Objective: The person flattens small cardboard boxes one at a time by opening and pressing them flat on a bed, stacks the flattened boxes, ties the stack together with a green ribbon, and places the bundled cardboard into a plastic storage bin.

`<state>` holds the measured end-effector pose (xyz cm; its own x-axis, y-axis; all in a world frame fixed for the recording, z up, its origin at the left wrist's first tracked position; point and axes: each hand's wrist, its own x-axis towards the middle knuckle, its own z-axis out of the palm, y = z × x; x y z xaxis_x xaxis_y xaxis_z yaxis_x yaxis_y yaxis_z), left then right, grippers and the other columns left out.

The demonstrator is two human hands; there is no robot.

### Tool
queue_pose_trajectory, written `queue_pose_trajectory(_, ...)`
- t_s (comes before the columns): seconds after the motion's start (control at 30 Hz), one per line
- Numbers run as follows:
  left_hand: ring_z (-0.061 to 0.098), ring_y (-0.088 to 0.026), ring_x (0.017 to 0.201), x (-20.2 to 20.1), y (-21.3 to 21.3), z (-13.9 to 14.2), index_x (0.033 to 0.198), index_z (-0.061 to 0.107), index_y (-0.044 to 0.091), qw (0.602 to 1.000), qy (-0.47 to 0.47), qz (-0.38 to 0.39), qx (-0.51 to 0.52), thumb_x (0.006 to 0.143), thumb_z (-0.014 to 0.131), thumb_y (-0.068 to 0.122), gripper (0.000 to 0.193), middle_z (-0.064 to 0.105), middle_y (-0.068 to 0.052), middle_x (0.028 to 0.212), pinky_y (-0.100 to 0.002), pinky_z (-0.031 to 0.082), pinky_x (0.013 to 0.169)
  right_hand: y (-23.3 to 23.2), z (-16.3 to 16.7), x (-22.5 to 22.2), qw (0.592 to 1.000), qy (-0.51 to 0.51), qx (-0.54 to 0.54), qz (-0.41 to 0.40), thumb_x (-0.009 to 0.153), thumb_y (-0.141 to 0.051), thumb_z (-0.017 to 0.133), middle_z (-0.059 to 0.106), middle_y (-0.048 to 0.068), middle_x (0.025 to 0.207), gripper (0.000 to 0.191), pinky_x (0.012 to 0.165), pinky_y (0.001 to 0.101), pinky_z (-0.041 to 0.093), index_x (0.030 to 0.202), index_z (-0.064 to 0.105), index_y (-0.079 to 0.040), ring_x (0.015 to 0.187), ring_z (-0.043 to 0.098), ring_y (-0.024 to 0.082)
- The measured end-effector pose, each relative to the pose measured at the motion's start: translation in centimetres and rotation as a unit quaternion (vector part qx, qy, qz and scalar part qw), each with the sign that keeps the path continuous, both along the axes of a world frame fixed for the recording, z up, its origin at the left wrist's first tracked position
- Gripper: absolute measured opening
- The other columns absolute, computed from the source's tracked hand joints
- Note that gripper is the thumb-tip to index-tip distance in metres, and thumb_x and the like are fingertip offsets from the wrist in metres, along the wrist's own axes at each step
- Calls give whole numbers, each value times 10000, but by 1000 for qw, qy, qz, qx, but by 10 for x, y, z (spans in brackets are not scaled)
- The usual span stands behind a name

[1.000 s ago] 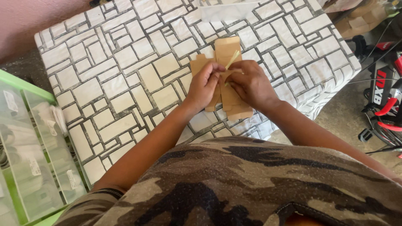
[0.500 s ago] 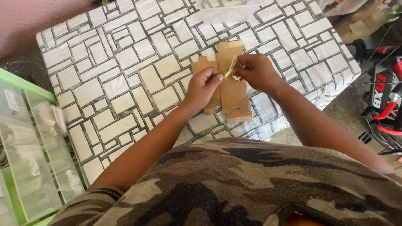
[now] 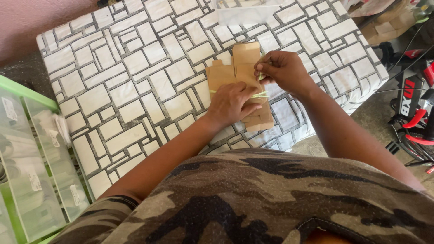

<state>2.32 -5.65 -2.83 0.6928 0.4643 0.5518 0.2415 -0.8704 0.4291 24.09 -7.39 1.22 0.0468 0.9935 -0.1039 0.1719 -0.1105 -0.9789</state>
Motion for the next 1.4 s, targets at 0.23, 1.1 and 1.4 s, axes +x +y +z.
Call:
queue_pose_trajectory(0.23, 677, -245, 800, 6, 5, -9, 1159, 721, 76, 999, 35, 35, -12, 899, 774, 362, 390, 683, -69, 883, -451, 514, 763, -32, 4, 9, 996, -72, -51, -17, 998, -99, 636, 736, 94, 916, 130, 751, 281, 646, 1017, 703, 11, 833, 729, 133)
queue_pose_trajectory(1.1, 553, -102, 749, 1, 49, -24, 1402, 387, 114, 859, -127, -61, -493, 1061, 485, 77, 357, 584, -25, 848, -273, 474, 696, 26, 25, -23, 965, -258, -22, 42, 932, -119, 767, 759, 82, 839, 105, 656, 282, 575, 997, 758, -36, 720, 699, 126)
queue_pose_trajectory(1.4, 765, -139, 844, 7, 61, -21, 1094, 667, -31, 843, -56, -71, -530, 1026, 651, 105, 153, 776, -82, 888, -276, 563, 741, 21, 19, -27, 973, -217, 7, 74, 908, -79, 759, 761, 59, 867, 105, 717, 262, 603, 998, 745, -28, 788, 731, 110)
